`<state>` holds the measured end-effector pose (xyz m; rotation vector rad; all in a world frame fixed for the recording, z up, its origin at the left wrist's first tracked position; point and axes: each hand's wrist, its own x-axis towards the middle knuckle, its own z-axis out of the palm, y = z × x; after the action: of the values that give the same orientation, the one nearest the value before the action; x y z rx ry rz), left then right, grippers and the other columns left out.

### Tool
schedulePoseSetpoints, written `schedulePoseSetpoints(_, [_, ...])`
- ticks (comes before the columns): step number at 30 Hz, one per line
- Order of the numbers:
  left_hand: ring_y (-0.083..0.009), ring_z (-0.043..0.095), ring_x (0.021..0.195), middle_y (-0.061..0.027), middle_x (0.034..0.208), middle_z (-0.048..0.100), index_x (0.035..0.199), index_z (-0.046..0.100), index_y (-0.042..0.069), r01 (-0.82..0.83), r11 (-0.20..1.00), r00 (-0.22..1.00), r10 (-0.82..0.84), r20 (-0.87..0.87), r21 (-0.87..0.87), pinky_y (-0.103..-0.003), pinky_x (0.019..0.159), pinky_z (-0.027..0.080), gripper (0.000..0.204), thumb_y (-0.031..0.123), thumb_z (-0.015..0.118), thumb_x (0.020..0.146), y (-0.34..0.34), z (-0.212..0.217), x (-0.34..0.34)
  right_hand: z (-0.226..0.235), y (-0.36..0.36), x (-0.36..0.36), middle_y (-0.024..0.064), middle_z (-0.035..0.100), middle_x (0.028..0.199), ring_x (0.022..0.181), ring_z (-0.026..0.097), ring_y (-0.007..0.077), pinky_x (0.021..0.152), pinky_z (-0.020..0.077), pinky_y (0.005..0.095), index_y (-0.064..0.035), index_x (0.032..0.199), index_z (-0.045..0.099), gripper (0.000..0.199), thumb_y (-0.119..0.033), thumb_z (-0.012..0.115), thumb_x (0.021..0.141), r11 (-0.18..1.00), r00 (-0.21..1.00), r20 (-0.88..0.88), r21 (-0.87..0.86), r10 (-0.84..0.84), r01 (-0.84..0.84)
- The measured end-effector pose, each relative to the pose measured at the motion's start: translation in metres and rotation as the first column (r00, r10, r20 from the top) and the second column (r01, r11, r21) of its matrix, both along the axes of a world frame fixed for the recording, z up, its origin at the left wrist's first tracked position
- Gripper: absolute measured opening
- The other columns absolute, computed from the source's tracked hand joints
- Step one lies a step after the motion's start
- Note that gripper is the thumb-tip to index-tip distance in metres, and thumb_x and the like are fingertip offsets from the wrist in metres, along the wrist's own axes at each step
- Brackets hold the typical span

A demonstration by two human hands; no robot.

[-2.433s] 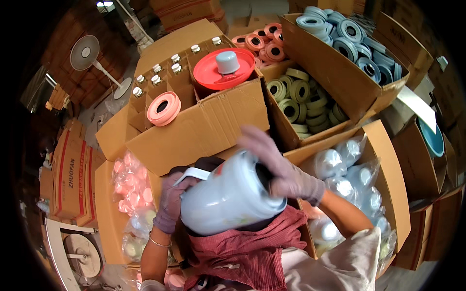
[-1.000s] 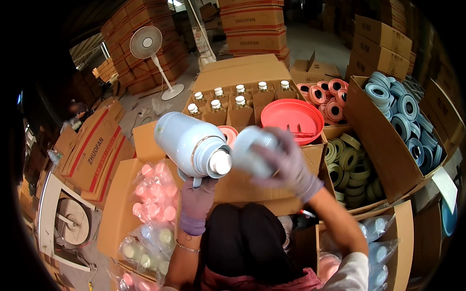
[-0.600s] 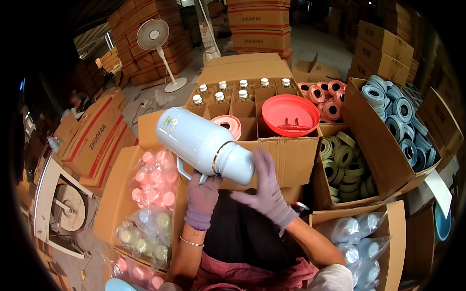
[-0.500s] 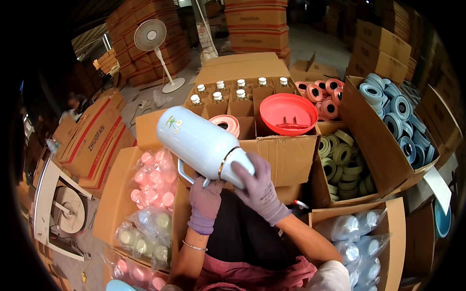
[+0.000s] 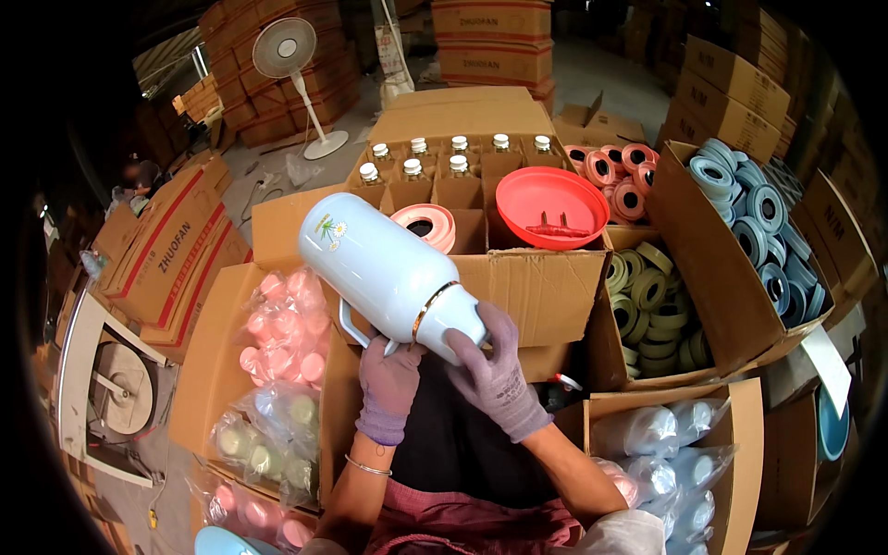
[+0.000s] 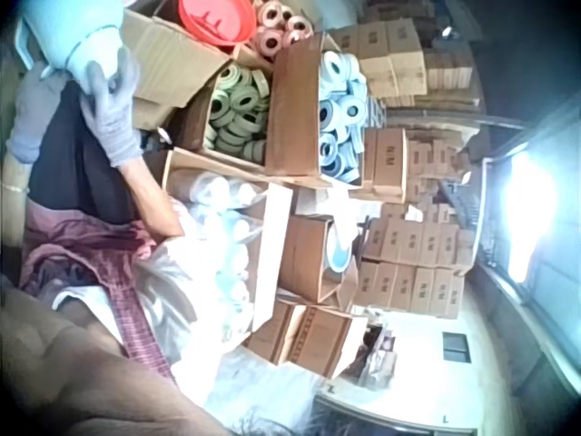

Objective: The person assembles thermos flasks by inserting stainless steel inner liners into colored plastic outer shells, screwing on lids, and placing the completed units into plastic bags. They repeat this process for multiple pink and light blue flasks.

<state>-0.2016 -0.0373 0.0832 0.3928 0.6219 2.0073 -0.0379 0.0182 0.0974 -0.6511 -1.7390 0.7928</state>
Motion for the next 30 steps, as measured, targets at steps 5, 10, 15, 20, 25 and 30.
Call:
schedulePoseSetpoints(5, [-0.0294,0.057,0.115,-0.0145,0.124,0.058,0.119,0.055,-0.001,-0.072,0.996,0.963,0.054,-0.264,-0.057,-0.041,0.094,0.051,0.029,0.009,0.052,0.092,0.002,-0.039,-0.018,-0.009,0.012,0.023,0.0220,0.056,0.124,0.107,0.064,0.0300,0.091,0.0545,0.0451,0.0000,0.143,0.034,0.069,-0.032,0.065,0.090,0.451,0.826,-0.480,-0.692,0.296,-0.564])
schedulePoseSetpoints(10, [-0.0272,0.059,0.111,-0.0157,0.126,0.058,0.108,0.066,-0.007,-0.490,0.871,0.288,0.214,-0.934,0.048,-0.036,0.089,0.053,0.034,-0.014,0.070,0.075,-0.005,0.000,-0.019,0.006,-0.007,0.003,0.0181,0.058,0.124,0.115,0.059,0.0258,0.095,0.0498,0.0331,-0.0003,0.146,0.038,0.068,-0.024,0.068,0.089,0.987,0.989,0.112,-0.143,0.095,-0.079])
schedulePoseSetpoints(15, [-0.0220,0.063,0.093,-0.0123,0.107,0.066,0.120,0.061,-0.007,-0.535,0.840,0.424,0.169,-0.890,-0.096,-0.035,0.081,0.053,0.033,0.008,0.058,0.092,-0.051,0.048,-0.082,0.027,0.127,0.018,0.0145,0.070,0.098,0.084,0.069,0.0265,0.077,0.0554,0.0375,-0.0043,0.108,0.068,0.035,-0.034,0.067,0.090,0.998,0.935,0.351,0.003,0.053,-0.057])
schedulePoseSetpoints(20, [-0.0202,0.065,0.088,-0.0119,0.095,0.070,0.111,0.068,-0.003,-0.377,0.833,0.619,-0.097,-0.779,-0.404,-0.033,0.075,0.052,0.033,0.023,0.052,0.098,-0.076,0.009,-0.108,0.029,0.307,0.041,0.0172,0.066,0.112,0.101,0.065,0.0361,0.088,0.0528,0.0441,-0.0086,0.101,0.072,0.032,-0.027,0.075,0.076,0.920,0.164,0.906,0.372,-0.389,0.125])
schedulePoseSetpoints(25, [-0.0256,0.066,0.089,-0.0167,0.098,0.068,0.113,0.066,-0.002,-0.208,0.894,0.412,-0.288,-0.865,-0.397,-0.036,0.080,0.051,0.037,0.026,0.050,0.094,-0.079,0.026,-0.101,0.029,0.315,0.039,0.0239,0.069,0.089,0.086,0.069,0.0332,0.075,0.0530,0.0409,0.0011,0.090,0.071,0.029,-0.022,0.068,0.073,0.965,0.439,0.875,0.101,-0.202,0.241])
schedulePoseSetpoints(30, [-0.0361,0.064,0.100,-0.0208,0.109,0.066,0.118,0.062,0.000,-0.124,0.919,0.078,-0.367,-0.927,-0.374,-0.042,0.086,0.050,0.037,0.026,0.049,0.094,-0.066,-0.001,-0.127,0.091,0.165,0.024,0.0049,0.064,0.098,0.087,0.064,0.0136,0.073,0.0516,0.0309,-0.0032,0.103,0.060,0.032,-0.034,0.063,0.093,0.812,0.879,0.146,-0.473,0.455,-0.342])
